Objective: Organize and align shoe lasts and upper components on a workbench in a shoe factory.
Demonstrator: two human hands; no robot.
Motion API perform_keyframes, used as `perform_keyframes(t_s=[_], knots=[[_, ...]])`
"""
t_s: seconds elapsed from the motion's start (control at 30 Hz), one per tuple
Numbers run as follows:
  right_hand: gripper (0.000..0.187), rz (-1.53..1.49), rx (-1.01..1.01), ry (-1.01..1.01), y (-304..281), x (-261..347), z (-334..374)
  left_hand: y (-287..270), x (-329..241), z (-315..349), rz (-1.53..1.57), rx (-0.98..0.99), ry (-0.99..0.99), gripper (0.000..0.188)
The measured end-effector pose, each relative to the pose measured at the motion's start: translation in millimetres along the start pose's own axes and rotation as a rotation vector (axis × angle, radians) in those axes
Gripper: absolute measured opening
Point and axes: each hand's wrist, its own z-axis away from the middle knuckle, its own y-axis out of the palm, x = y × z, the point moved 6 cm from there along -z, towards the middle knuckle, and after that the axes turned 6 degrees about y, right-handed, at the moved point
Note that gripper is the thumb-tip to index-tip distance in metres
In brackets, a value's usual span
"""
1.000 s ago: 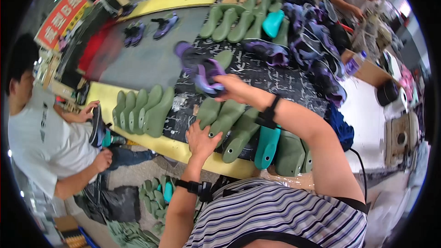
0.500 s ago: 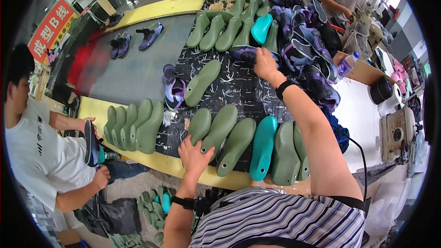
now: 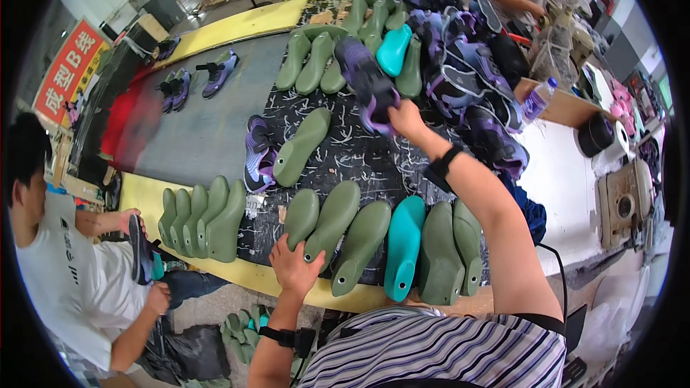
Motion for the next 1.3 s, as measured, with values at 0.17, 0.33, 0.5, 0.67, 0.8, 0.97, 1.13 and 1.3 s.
perform_keyframes(t_s=[0.17, 0.33, 0.5, 0.67, 0.8, 0.97, 1.13, 1.3], knots=[[0.044, -0.868, 0.217, -0.007, -50.0, 105.3, -71.7, 0.8, -1.9, -0.4, -0.022, -0.017, 0.034, 0.043], [0.054, 0.085, -0.221, -0.419, -100.0, 131.6, -47.8, -0.1, 1.2, 4.3, -0.029, -0.027, 0.000, 0.043], [0.059, 0.748, -0.282, -0.273, -129.4, 48.8, -13.8, -3.2, -1.5, 3.8, 0.017, -0.031, 0.013, 0.045], [0.061, 0.604, -0.270, -0.060, -145.2, -8.1, 13.3, 3.2, 0.4, 3.6, 0.084, -0.006, 0.000, 0.046], [0.075, 0.250, -0.333, 0.223, -177.1, -67.6, 49.4, -2.1, -2.7, 2.6, 0.032, -0.051, 0.027, 0.044], [0.078, 0.238, -0.295, 0.352, -187.6, -104.7, 75.0, -1.7, 0.3, 3.0, 0.013, -0.065, 0.026, 0.045], [0.055, 0.071, -0.209, 0.343, -164.2, -89.7, 71.7, -6.7, -0.2, 1.4, 0.005, -0.056, -0.032, 0.045], [0.040, -0.529, 0.282, 0.220, -57.7, -5.4, 113.5, -1.1, 1.0, 5.3, 0.017, -0.023, -0.045, 0.046]])
